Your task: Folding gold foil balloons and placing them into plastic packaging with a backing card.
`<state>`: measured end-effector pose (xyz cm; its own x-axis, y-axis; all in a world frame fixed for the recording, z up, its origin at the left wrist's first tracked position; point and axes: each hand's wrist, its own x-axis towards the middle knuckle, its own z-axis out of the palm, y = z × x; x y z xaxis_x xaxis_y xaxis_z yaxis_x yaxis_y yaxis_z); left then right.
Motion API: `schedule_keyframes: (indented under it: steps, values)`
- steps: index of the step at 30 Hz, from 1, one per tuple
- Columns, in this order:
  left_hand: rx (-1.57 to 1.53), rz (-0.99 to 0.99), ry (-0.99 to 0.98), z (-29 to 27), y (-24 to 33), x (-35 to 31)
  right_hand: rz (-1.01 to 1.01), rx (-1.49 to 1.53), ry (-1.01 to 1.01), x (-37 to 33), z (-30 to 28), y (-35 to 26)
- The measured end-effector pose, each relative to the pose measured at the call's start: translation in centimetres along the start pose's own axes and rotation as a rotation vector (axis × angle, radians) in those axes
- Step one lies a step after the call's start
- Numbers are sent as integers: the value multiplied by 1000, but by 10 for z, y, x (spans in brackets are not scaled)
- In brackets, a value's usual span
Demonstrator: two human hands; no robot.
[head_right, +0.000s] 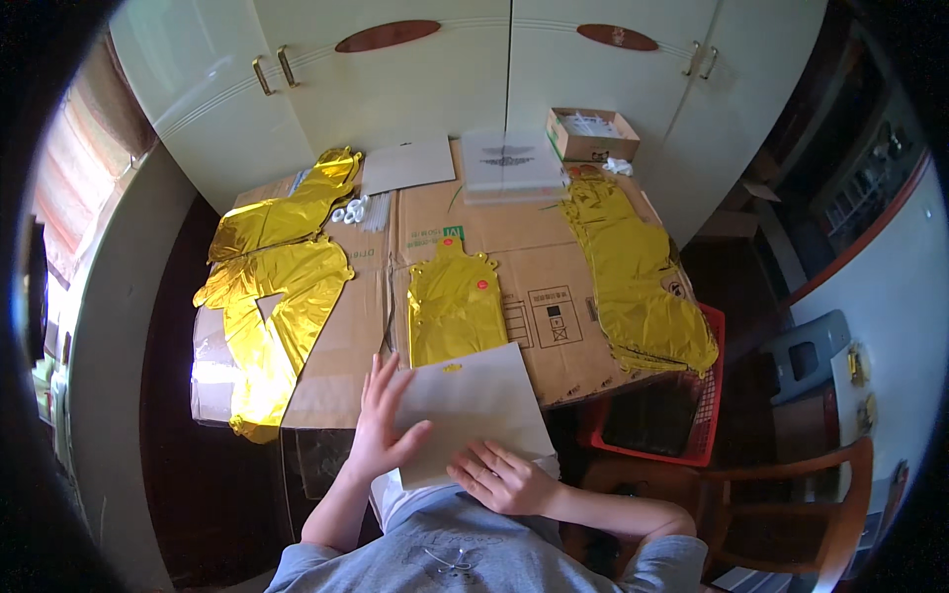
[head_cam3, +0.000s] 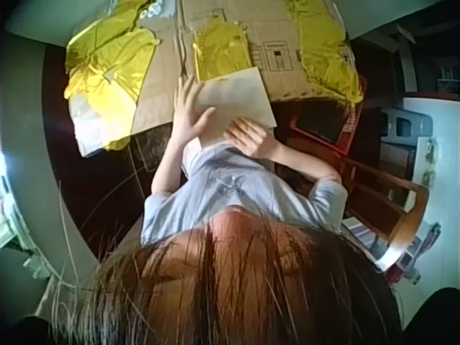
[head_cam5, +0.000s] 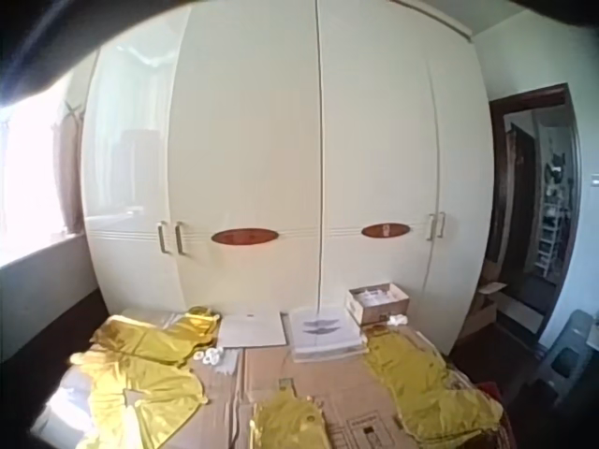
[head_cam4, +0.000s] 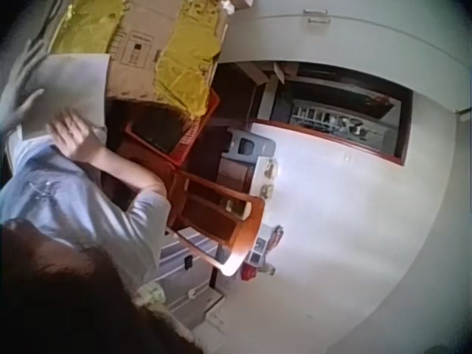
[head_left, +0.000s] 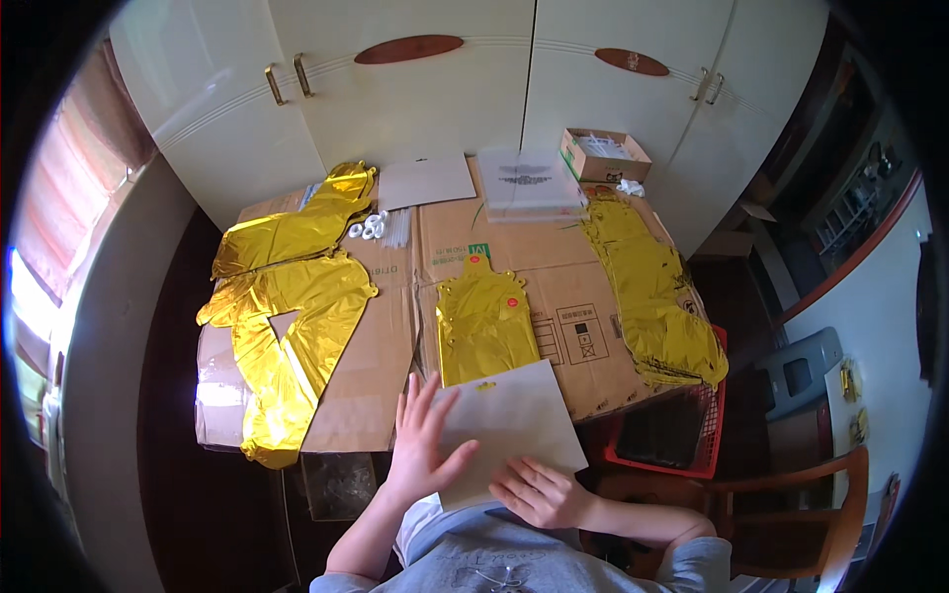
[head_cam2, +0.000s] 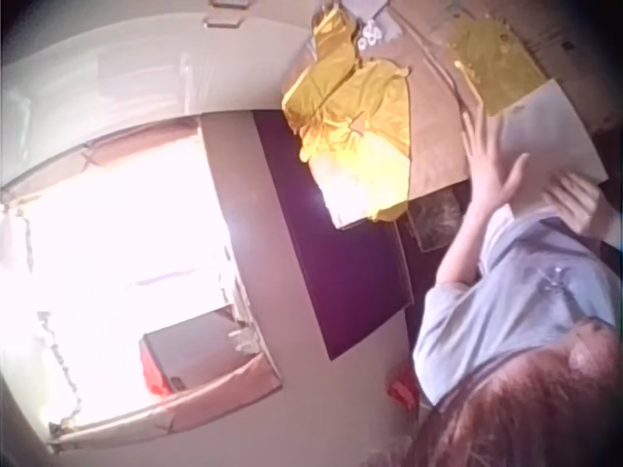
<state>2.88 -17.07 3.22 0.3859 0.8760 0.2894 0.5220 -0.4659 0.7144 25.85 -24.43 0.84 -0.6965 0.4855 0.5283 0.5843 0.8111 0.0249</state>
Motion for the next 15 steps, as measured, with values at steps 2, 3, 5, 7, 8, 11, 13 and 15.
schedule_keyframes:
  steps: [2,3,5,7,8,11,13,15]
  values:
    - [287,52,-113,3,2,3,18,-14,-35,-4,12,2]
    - [303,96,-159,6,2,7,28,-20,-51,-5,17,4]
    - [335,182,-246,14,1,15,18,-36,-35,-2,21,8]
    - [369,193,-305,21,-1,20,4,-54,-15,4,21,13]
    - [393,207,-320,26,-5,23,-3,-22,-23,5,20,16]
    - [437,209,-336,35,-11,29,20,122,-29,7,16,25]
    - [461,210,-336,39,-16,33,91,280,-7,8,10,38]
    - [491,213,-329,39,-20,34,196,308,53,13,7,61]
